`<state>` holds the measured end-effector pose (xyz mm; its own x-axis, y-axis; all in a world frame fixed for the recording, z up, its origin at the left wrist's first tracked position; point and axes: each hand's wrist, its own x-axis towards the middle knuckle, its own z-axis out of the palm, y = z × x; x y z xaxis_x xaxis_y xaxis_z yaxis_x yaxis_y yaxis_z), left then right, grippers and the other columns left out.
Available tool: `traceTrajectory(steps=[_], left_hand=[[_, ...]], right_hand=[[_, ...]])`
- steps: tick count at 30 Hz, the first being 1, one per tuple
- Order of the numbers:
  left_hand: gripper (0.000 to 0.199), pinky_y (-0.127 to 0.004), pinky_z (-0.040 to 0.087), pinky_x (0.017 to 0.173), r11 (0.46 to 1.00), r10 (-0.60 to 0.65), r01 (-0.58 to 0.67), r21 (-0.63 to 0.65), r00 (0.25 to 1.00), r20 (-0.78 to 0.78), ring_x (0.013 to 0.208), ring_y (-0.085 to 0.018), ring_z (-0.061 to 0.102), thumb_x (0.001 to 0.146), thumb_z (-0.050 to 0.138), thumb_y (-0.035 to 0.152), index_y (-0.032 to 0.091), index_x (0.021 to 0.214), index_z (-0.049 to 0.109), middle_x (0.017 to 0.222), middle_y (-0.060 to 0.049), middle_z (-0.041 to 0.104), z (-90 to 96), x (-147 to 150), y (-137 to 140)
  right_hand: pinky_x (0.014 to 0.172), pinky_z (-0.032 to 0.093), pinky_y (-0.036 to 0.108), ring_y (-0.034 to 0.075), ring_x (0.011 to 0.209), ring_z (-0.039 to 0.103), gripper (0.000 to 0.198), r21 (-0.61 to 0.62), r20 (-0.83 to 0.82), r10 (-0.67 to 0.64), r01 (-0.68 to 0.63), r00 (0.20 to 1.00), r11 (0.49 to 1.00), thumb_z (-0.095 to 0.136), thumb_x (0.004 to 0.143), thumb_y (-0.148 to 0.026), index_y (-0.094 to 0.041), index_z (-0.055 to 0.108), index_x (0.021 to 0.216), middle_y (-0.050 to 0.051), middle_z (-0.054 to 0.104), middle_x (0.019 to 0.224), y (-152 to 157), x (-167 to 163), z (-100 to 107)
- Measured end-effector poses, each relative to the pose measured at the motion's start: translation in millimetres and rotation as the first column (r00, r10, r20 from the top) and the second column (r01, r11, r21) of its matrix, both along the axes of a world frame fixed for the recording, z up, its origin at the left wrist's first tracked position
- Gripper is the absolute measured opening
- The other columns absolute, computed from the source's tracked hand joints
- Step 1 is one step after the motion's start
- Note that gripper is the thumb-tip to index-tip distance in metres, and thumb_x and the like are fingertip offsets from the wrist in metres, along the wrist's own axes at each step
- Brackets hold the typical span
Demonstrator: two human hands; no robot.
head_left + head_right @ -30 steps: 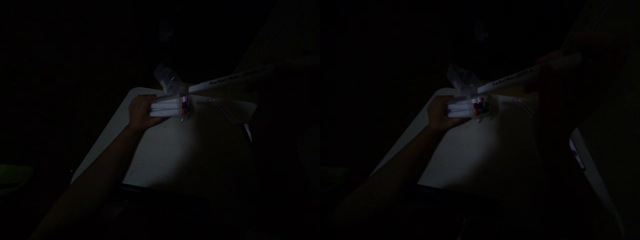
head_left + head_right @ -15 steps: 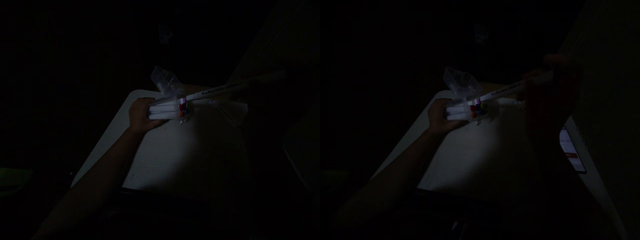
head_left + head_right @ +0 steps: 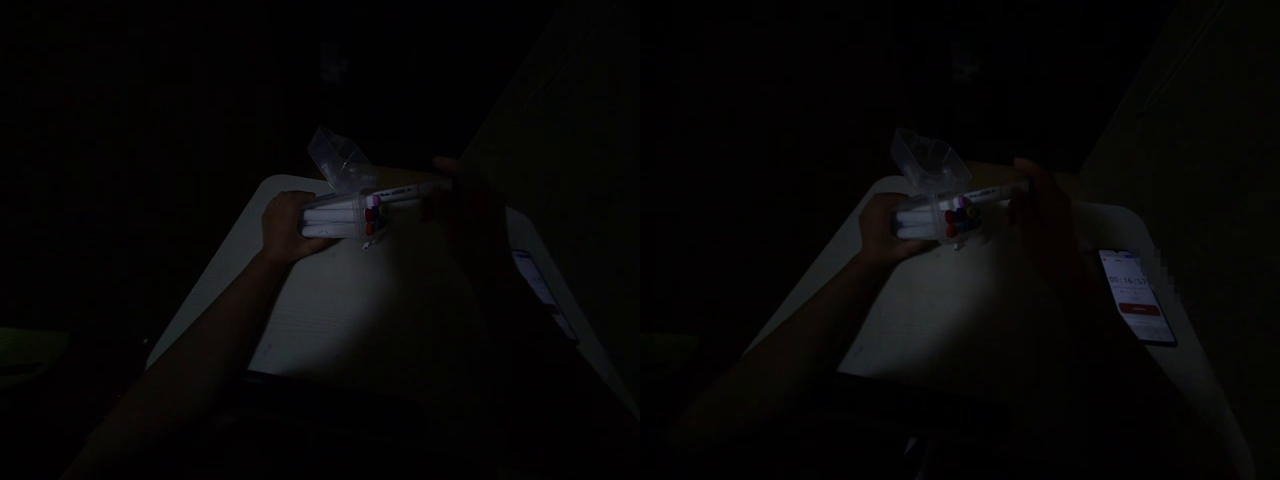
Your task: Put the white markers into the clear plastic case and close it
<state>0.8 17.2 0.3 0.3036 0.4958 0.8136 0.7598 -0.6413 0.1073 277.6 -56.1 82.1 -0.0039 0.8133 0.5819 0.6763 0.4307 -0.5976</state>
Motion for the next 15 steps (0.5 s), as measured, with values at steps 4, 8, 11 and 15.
traceTrajectory(steps=[4,8,11,15], left_hand=[[0.082,-0.053,0.052,0.08,0.998,-0.017,0.018,-0.06,1.0,0.018,0.098,-0.03,0.066,0.068,0.052,0.086,0.016,0.11,0.056,0.099,-0.014,0.067,0.8,0,-2],[0.082,-0.053,0.052,0.084,0.995,-0.037,0.04,-0.088,0.999,0.033,0.1,-0.032,0.065,0.065,0.059,0.084,0.018,0.115,0.056,0.105,-0.014,0.067,-1.0,-1,-2],[0.079,-0.053,0.053,0.083,0.998,-0.03,0.031,-0.055,0.999,0.016,0.099,-0.031,0.065,0.067,0.061,0.082,0.019,0.115,0.056,0.105,-0.013,0.067,-1.6,-1,-2],[0.079,-0.051,0.053,0.082,0.999,-0.014,0.014,-0.03,1.0,-0.006,0.098,-0.03,0.065,0.068,0.061,0.082,0.019,0.115,0.055,0.104,-0.012,0.068,-0.5,-1,-3]], right_hand=[[0.095,0.058,0.034,0.016,0.105,0.066,0.036,0.043,0.041,0.041,-0.043,0.998,0.998,0.059,0.088,-0.02,-0.016,0.062,0.123,0.005,0.068,0.116,7,-2,-10],[0.099,0.057,0.035,0.018,0.112,0.065,0.039,0.059,0.046,0.003,-0.006,0.999,0.998,0.054,0.091,-0.026,-0.015,0.059,0.128,0.008,0.065,0.123,4,-9,-16],[0.105,0.054,0.038,0.019,0.122,0.06,0.046,0.095,0.174,0.059,-0.077,0.983,0.992,0.042,0.094,-0.027,-0.019,0.048,0.14,0.009,0.06,0.133,9,-14,-31],[0.118,0.042,0.045,0.021,0.138,0.047,0.058,0.185,0.321,0.072,-0.138,0.944,0.973,0.028,0.091,-0.017,-0.016,0.035,0.148,0.011,0.048,0.146,19,-21,-58]])
